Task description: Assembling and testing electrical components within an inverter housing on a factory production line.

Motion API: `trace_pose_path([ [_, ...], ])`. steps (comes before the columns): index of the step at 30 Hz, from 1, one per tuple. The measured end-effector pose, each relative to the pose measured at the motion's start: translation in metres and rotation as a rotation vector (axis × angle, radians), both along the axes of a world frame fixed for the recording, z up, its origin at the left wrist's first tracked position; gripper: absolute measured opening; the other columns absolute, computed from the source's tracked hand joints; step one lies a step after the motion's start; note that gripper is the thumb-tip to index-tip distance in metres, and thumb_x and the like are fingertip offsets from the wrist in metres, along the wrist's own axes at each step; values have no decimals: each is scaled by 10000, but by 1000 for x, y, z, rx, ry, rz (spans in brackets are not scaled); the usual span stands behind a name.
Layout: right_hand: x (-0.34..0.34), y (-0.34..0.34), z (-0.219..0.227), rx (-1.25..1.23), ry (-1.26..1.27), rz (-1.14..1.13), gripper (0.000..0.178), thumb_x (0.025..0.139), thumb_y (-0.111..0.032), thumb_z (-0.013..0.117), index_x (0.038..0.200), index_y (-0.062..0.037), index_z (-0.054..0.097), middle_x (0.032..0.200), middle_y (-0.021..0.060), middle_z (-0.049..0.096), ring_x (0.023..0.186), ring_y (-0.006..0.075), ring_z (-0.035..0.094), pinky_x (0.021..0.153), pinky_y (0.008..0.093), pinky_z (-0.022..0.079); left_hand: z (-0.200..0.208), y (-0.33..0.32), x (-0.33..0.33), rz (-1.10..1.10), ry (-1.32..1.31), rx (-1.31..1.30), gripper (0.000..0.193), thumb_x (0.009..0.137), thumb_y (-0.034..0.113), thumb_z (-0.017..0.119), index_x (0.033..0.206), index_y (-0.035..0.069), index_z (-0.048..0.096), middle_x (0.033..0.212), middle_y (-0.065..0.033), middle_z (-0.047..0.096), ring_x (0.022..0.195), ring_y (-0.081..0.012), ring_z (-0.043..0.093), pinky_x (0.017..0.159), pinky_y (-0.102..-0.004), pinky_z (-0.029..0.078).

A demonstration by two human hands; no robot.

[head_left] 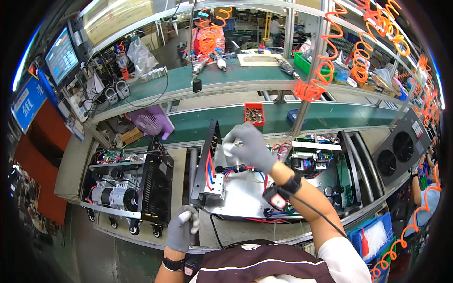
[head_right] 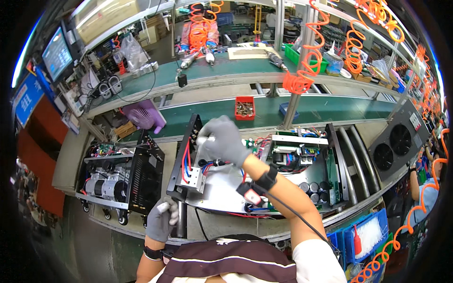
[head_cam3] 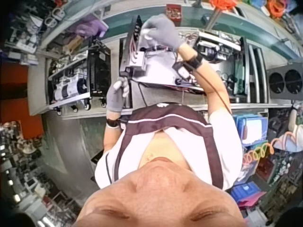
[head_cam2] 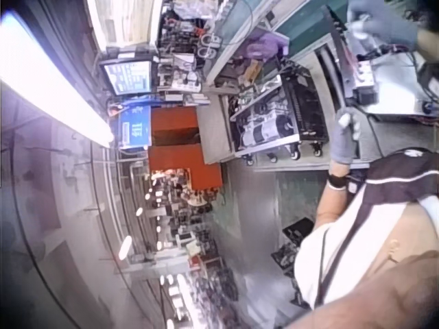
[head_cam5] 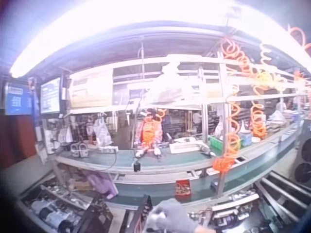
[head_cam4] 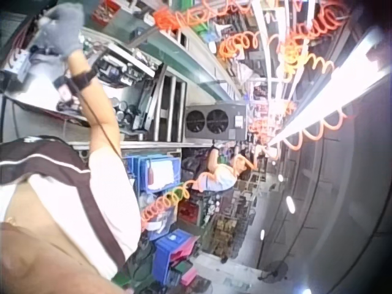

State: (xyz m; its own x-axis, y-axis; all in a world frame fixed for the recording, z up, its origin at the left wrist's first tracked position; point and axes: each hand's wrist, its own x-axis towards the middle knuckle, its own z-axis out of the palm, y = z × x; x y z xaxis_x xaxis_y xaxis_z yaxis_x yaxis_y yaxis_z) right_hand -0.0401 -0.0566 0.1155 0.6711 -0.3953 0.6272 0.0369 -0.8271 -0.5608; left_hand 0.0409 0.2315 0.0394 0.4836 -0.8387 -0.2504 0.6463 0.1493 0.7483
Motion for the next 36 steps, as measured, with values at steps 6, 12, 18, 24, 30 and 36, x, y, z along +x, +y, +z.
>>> trace_pose_path([
  [6, 46, -32, -42, 133, 233, -171, 157, 690, -287, 659, 782, -166, 701, 816, 21, 620, 879, 256, 524, 784, 362, 441, -53, 19, 25, 336, 334, 76, 281, 773, -118, 386, 1035, -107, 488, 967, -229, 558, 851, -330, 604, 762, -325, 555],
  [12, 65, -27, -51, 11, 288, -264, 147, 716, -296, 634, 727, -154, 673, 790, 17, 607, 873, 244, 517, 788, 367, 403, -72, 27, 22, 333, 331, 24, 266, 852, -89, 378, 1107, -102, 452, 1029, -263, 553, 880, -313, 613, 755, -304, 566],
  [18, 65, -26, -48, -239, 340, -307, 163, 746, -306, 601, 695, -157, 645, 791, 7, 609, 876, 223, 518, 797, 360, 368, -70, 16, 20, 287, 320, 50, 310, 852, -56, 378, 1154, -95, 435, 963, -231, 563, 757, -261, 605, 620, -278, 549],
  [24, 65, -34, -53, 163, 403, -120, 316, 826, -376, 496, 879, -100, 642, 910, 135, 620, 932, 346, 518, 823, 424, 416, -69, 7, 21, 233, 268, 38, 300, 846, -17, 424, 1135, -84, 470, 925, -178, 575, 720, -227, 594, 580, -256, 523],
  [30, 67, -29, -56, 92, 478, -181, 310, 880, -342, 439, 866, -83, 609, 910, 143, 615, 905, 349, 529, 801, 441, 413, -70, 3, 21, 196, 229, 61, 262, 856, 39, 457, 1099, -42, 515, 863, -122, 591, 675, -190, 576, 530, -242, 468],
  [36, 68, -21, -59, 63, 294, -272, 278, 878, -321, 468, 836, -76, 590, 806, 137, 594, 827, 341, 518, 747, 437, 407, -70, 5, 22, 199, 187, 128, 188, 879, 108, 487, 1034, 14, 538, 796, -74, 591, 615, -160, 546, 470, -224, 418],
])
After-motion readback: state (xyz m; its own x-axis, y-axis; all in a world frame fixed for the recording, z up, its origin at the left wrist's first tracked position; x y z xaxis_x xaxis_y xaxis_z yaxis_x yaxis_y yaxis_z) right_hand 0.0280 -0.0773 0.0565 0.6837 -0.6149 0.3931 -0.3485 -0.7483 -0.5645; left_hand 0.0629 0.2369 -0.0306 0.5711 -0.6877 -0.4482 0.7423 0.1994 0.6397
